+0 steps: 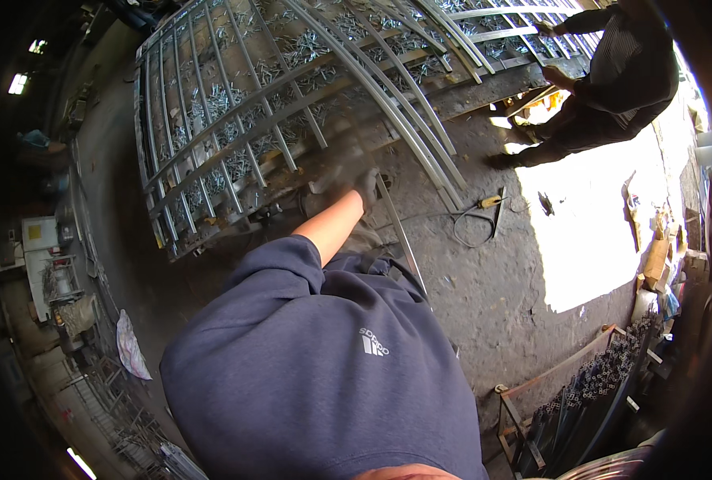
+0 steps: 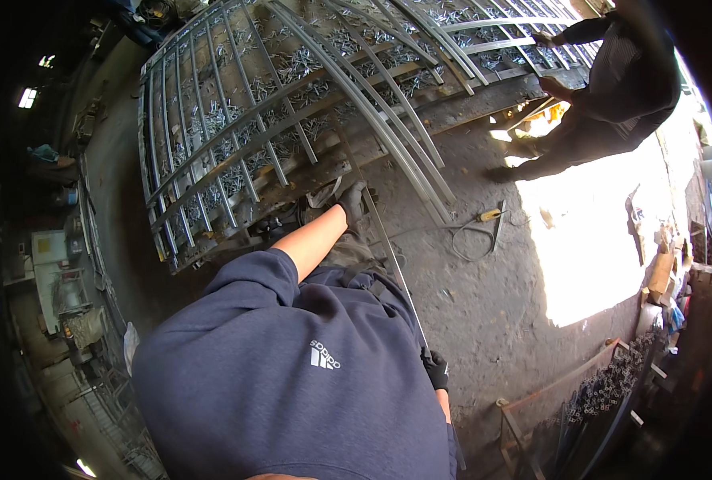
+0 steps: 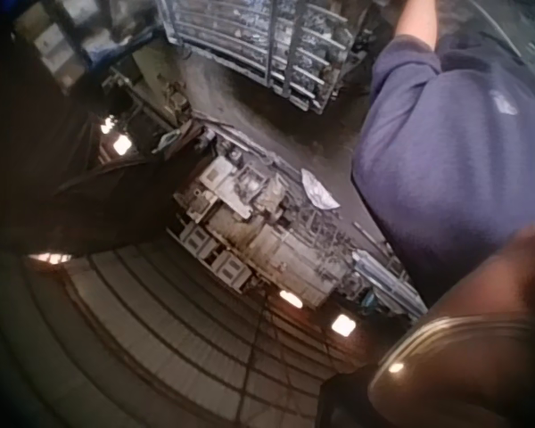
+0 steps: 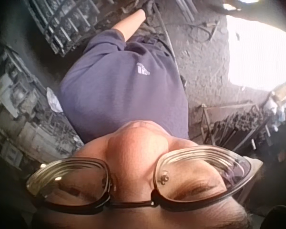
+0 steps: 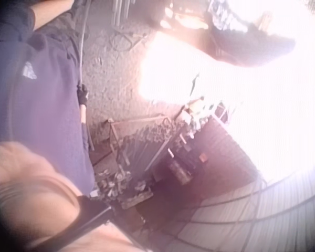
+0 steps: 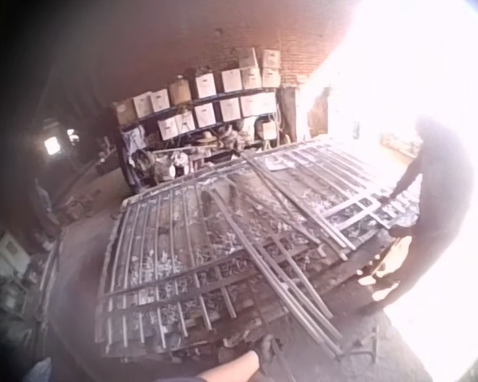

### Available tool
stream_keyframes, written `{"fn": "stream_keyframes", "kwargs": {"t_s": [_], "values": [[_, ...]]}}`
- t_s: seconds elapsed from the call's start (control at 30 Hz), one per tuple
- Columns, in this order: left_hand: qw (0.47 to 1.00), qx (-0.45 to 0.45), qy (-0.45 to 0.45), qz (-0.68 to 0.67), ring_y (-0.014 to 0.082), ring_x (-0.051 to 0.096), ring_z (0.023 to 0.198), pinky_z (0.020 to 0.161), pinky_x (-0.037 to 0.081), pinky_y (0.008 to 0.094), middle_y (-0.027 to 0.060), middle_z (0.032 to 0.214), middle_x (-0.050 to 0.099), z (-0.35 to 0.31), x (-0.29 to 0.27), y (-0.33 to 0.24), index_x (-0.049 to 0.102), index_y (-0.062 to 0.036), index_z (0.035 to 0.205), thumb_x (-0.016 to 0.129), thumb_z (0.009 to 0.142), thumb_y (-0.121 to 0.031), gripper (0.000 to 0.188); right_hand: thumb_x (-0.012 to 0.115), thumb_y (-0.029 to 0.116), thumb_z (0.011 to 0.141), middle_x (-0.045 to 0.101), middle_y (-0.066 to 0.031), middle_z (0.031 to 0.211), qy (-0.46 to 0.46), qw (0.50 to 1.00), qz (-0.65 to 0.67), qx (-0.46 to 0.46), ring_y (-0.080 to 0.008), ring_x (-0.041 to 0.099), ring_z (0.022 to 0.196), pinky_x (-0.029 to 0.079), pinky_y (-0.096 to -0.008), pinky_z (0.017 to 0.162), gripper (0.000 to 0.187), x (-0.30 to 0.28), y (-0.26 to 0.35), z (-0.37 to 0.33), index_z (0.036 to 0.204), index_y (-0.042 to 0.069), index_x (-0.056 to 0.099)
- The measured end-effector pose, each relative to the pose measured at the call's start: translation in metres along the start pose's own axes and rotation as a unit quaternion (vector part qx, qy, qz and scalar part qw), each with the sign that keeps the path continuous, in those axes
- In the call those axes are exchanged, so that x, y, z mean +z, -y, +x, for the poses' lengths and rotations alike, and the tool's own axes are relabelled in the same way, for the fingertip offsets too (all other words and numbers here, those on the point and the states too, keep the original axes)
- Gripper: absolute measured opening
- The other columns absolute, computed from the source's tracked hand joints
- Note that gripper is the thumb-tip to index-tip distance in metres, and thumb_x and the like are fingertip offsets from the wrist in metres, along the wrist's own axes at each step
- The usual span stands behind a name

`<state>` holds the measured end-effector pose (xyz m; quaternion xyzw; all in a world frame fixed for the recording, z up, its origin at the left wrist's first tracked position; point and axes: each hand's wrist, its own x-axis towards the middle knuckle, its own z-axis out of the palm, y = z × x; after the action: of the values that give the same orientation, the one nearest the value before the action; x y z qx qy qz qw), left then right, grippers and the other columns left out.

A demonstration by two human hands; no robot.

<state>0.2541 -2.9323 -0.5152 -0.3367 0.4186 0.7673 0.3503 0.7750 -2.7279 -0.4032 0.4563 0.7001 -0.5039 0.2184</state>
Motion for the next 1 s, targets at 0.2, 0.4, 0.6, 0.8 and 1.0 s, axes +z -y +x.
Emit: {"fn": "stream_keyframes", "kwargs": {"t_s": [0.2, 0.4, 0.6, 0.8, 1.0], "values": [[0.970, -0.043, -0.007, 0.237, 0.0202, 0.066, 0.089, 0.075, 0.053, 0.0364, 0.0064, 0.101, 0.069, -0.027, -0.026, -0.019, 0.064, -0.0092, 0.105, 0.054, 0.095, -0.041, 0.035, 0.059, 0.036, 0.095, 0.049, 0.0024, 0.056, 0.044, 0.995, 0.077, 0.045, -0.0100, 0.042, 0.045, 0.034, -0.0290, 0.044, 0.032, 0.025, -0.002, 0.092, 0.080, 0.009, 0.066], [0.932, -0.087, -0.001, 0.351, 0.0226, 0.061, 0.097, 0.077, 0.050, 0.0366, 0.0126, 0.123, 0.062, -0.063, -0.093, -0.053, 0.053, -0.0049, 0.127, 0.049, 0.094, -0.041, 0.049, 0.056, 0.037, 0.096, 0.041, 0.0039, 0.053, 0.066, 0.993, 0.084, 0.050, -0.0089, 0.036, 0.042, 0.028, -0.0286, 0.040, 0.032, 0.026, 0.027, 0.127, 0.081, 0.009, 0.064], [0.909, -0.118, -0.063, 0.395, 0.0189, 0.062, 0.081, 0.066, 0.049, 0.0320, 0.0081, 0.106, 0.064, -0.048, -0.214, -0.086, 0.059, -0.0151, 0.111, 0.054, 0.091, -0.035, 0.029, 0.055, 0.028, 0.095, 0.042, 0.0040, 0.053, 0.066, 0.979, 0.183, 0.062, -0.0090, 0.036, 0.041, 0.028, -0.0289, 0.040, 0.026, 0.043, 0.069, 0.131, 0.081, 0.008, 0.065], [0.621, 0.074, 0.127, 0.770, 0.0230, 0.063, 0.075, 0.066, 0.051, 0.0373, 0.0126, 0.087, 0.064, -0.047, -0.275, -0.116, 0.062, -0.0021, 0.092, 0.049, 0.092, -0.029, 0.030, 0.057, 0.021, 0.092, 0.045, 0.0036, 0.053, 0.073, 0.985, 0.142, 0.059, -0.0079, 0.038, 0.040, 0.027, -0.0271, 0.039, 0.019, 0.068, 0.100, 0.165, 0.083, 0.009, 0.067], [0.805, 0.019, 0.034, 0.592, 0.0166, 0.058, 0.069, 0.063, 0.048, 0.0317, 0.0069, 0.082, 0.062, -0.050, -0.254, -0.158, 0.060, -0.0054, 0.090, 0.049, 0.093, -0.029, 0.026, 0.058, 0.025, 0.093, 0.044, 0.0039, 0.053, 0.066, 0.987, 0.140, 0.051, -0.0084, 0.039, 0.041, 0.027, -0.0263, 0.039, 0.020, 0.086, 0.131, 0.175, 0.084, 0.009, 0.067]]}}
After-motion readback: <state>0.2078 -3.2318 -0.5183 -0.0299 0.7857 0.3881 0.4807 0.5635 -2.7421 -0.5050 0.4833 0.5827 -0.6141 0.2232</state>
